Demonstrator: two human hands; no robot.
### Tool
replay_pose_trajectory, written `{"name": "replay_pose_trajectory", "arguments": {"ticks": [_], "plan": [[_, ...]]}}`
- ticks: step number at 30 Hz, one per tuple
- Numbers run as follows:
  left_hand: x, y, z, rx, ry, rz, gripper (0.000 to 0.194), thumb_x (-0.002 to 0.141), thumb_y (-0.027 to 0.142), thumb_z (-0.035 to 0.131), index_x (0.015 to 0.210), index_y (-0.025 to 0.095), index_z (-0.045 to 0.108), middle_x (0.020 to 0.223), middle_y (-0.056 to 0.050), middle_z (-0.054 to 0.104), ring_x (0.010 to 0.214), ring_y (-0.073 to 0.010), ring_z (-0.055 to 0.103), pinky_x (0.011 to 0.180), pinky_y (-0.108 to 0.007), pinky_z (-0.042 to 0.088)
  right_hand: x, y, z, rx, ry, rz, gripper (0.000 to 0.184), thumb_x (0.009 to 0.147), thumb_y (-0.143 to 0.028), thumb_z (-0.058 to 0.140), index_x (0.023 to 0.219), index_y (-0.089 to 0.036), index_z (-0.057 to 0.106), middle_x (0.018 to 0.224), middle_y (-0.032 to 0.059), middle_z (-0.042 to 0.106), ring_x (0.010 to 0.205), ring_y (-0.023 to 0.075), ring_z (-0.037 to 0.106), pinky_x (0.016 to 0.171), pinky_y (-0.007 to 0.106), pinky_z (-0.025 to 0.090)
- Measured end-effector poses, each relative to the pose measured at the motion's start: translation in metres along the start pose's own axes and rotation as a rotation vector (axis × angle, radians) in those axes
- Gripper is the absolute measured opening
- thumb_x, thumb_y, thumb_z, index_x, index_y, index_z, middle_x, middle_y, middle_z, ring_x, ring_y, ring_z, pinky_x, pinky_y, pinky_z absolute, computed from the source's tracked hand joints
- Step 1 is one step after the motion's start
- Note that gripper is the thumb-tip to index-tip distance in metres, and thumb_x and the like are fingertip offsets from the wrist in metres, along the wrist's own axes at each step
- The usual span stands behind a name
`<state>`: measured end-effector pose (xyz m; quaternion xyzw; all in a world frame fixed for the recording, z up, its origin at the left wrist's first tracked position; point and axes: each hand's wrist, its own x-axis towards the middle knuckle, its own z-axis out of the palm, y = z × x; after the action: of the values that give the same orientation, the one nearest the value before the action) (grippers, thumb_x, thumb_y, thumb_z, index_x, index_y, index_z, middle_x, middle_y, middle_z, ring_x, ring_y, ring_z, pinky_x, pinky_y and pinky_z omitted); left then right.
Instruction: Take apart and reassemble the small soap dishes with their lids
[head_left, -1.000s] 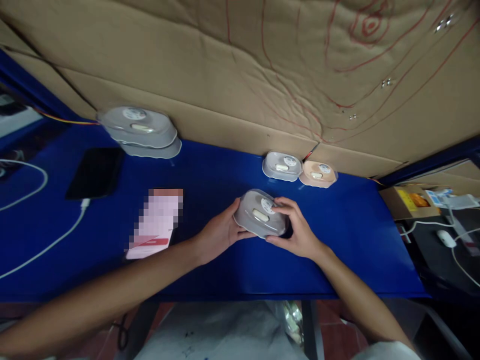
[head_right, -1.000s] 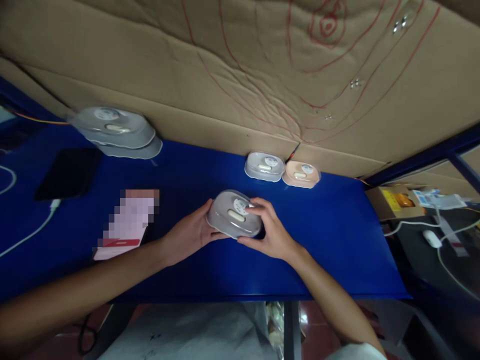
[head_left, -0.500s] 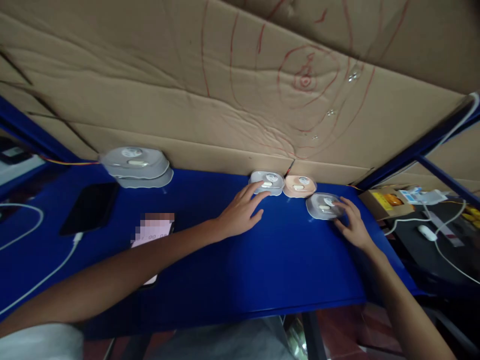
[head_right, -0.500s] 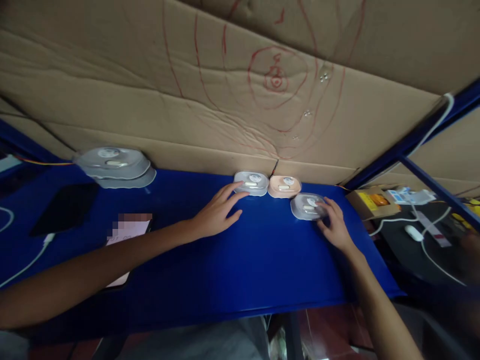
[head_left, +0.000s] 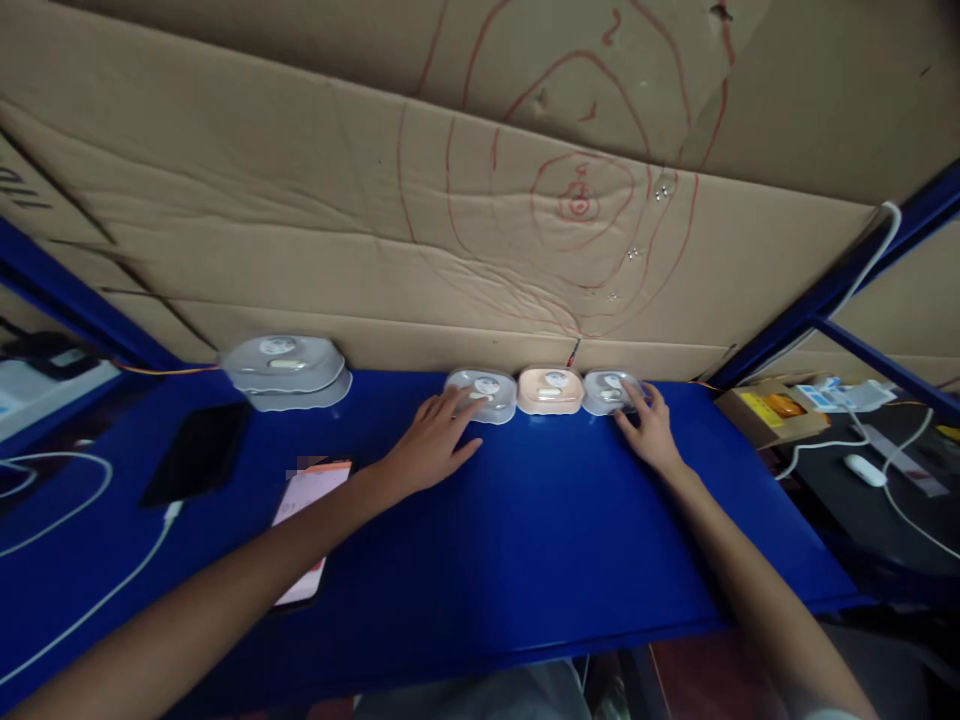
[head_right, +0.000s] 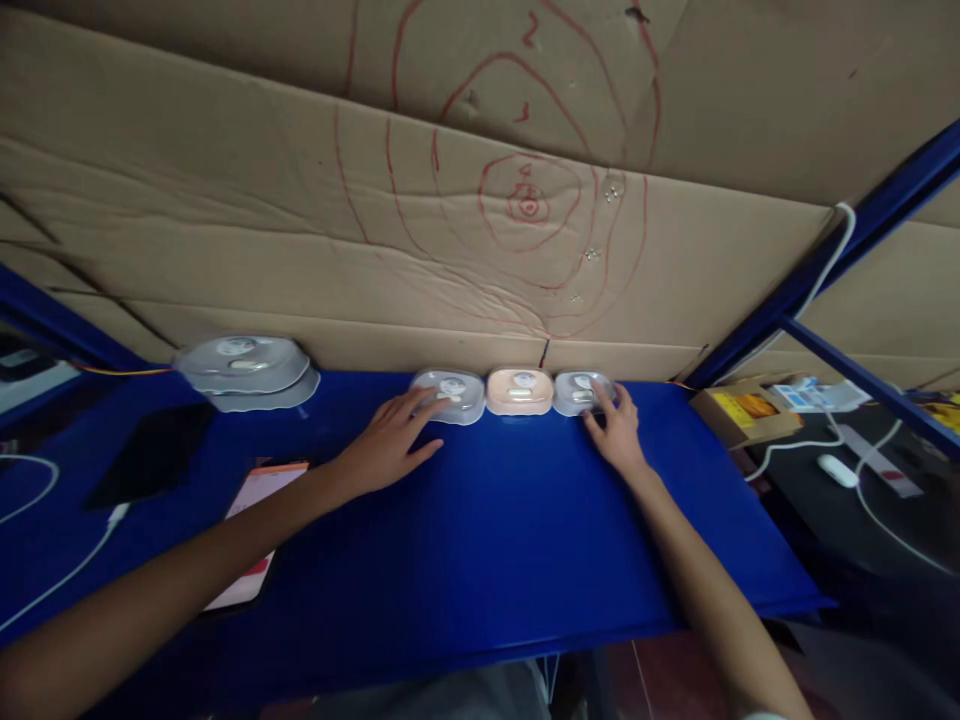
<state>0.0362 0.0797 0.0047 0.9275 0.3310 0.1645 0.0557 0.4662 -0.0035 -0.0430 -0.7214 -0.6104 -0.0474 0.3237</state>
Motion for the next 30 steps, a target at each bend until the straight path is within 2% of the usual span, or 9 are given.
{"name": "replay_pose_trajectory", "arguments": {"ticks": [3,6,8,11,14,19,23,26,30], "plan": [[-0.022,-0.017,-0.005,-0.005,0.052,-0.128,0.061,0.104,0.047,0.05,0.158,0.021,0.038,0.164,-0.023,0.037,0.155,-0.0406,0.034,0.12,-0.062,0.036,-0.005,-0.043,0.017,0.094,-0.041,-0.03,0.068,0.093,-0.06,0.063,0.153,-0.031,0.054,0.161,0.0174,0.04,0.143,0.0442,0.044,0.117,0.067,0.035],[-0.038,-0.034,-0.008,-0.013,0.091,-0.273,0.065,0.103,0.054,0.048,0.158,0.021,0.037,0.163,-0.023,0.036,0.156,-0.0434,0.03,0.119,-0.065,0.035,0.003,-0.071,0.027,0.233,-0.055,-0.042,0.065,0.095,-0.067,0.058,0.148,-0.029,0.057,0.154,0.0157,0.052,0.139,0.0374,0.051,0.117,0.058,0.04],[-0.043,-0.044,-0.011,0.0,0.104,-0.345,0.067,0.102,0.055,0.049,0.158,0.02,0.038,0.162,-0.023,0.038,0.156,-0.0448,0.028,0.119,-0.065,0.034,0.018,-0.079,0.031,0.337,-0.038,-0.014,0.063,0.099,-0.071,0.047,0.138,-0.025,0.064,0.14,0.0153,0.064,0.129,0.033,0.06,0.112,0.052,0.046],[-0.044,-0.055,-0.018,0.047,0.107,-0.365,0.067,0.101,0.052,0.05,0.159,0.019,0.037,0.157,-0.022,0.045,0.151,-0.0429,0.037,0.116,-0.063,0.039,0.047,-0.08,0.036,0.49,-0.025,0.065,0.072,0.101,-0.078,0.027,0.099,-0.022,0.073,0.098,0.0118,0.076,0.101,0.0294,0.07,0.096,0.046,0.054],[-0.043,-0.061,-0.026,0.125,0.114,-0.362,0.064,0.1,0.047,0.05,0.157,0.018,0.041,0.149,-0.022,0.054,0.141,-0.0416,0.049,0.112,-0.061,0.042,0.072,-0.08,0.042,0.629,-0.083,0.103,0.082,0.097,-0.085,0.018,0.063,-0.025,0.062,0.062,0.0051,0.065,0.074,0.0244,0.069,0.081,0.04,0.056],[-0.046,-0.066,-0.026,0.197,0.146,-0.381,0.053,0.1,0.043,0.048,0.148,0.02,0.053,0.144,-0.021,0.056,0.136,-0.0415,0.052,0.109,-0.059,0.045,0.09,-0.092,0.055,0.78,-0.132,0.14,0.084,0.086,-0.096,0.024,0.053,-0.026,0.055,0.048,0.0014,0.053,0.056,0.02,0.059,0.068,0.036,0.052],[-0.05,-0.071,-0.023,0.189,0.174,-0.405,0.053,0.1,0.043,0.051,0.147,0.02,0.052,0.155,-0.022,0.049,0.146,-0.0402,0.046,0.115,-0.058,0.041,0.092,-0.101,0.066,0.835,-0.087,0.163,0.082,0.086,-0.097,0.021,0.054,-0.027,0.049,0.052,0.003,0.055,0.065,0.0225,0.066,0.069,0.036,0.053],[-0.053,-0.072,-0.023,0.188,0.146,-0.418,0.053,0.099,0.04,0.052,0.148,0.019,0.05,0.163,-0.022,0.043,0.151,-0.0401,0.041,0.118,-0.059,0.038,0.087,-0.105,0.076,0.823,-0.025,0.145,0.081,0.088,-0.095,0.023,0.062,-0.025,0.055,0.075,0.0058,0.069,0.09,0.0246,0.071,0.084,0.037,0.055],[-0.054,-0.072,-0.025,0.187,0.113,-0.416,0.053,0.1,0.038,0.051,0.149,0.018,0.048,0.164,-0.022,0.043,0.153,-0.0396,0.039,0.117,-0.059,0.039,0.079,-0.105,0.084,0.745,0.026,0.084,0.076,0.091,-0.089,0.032,0.076,-0.024,0.067,0.103,0.0078,0.07,0.113,0.0265,0.065,0.103,0.042,0.05]]}}
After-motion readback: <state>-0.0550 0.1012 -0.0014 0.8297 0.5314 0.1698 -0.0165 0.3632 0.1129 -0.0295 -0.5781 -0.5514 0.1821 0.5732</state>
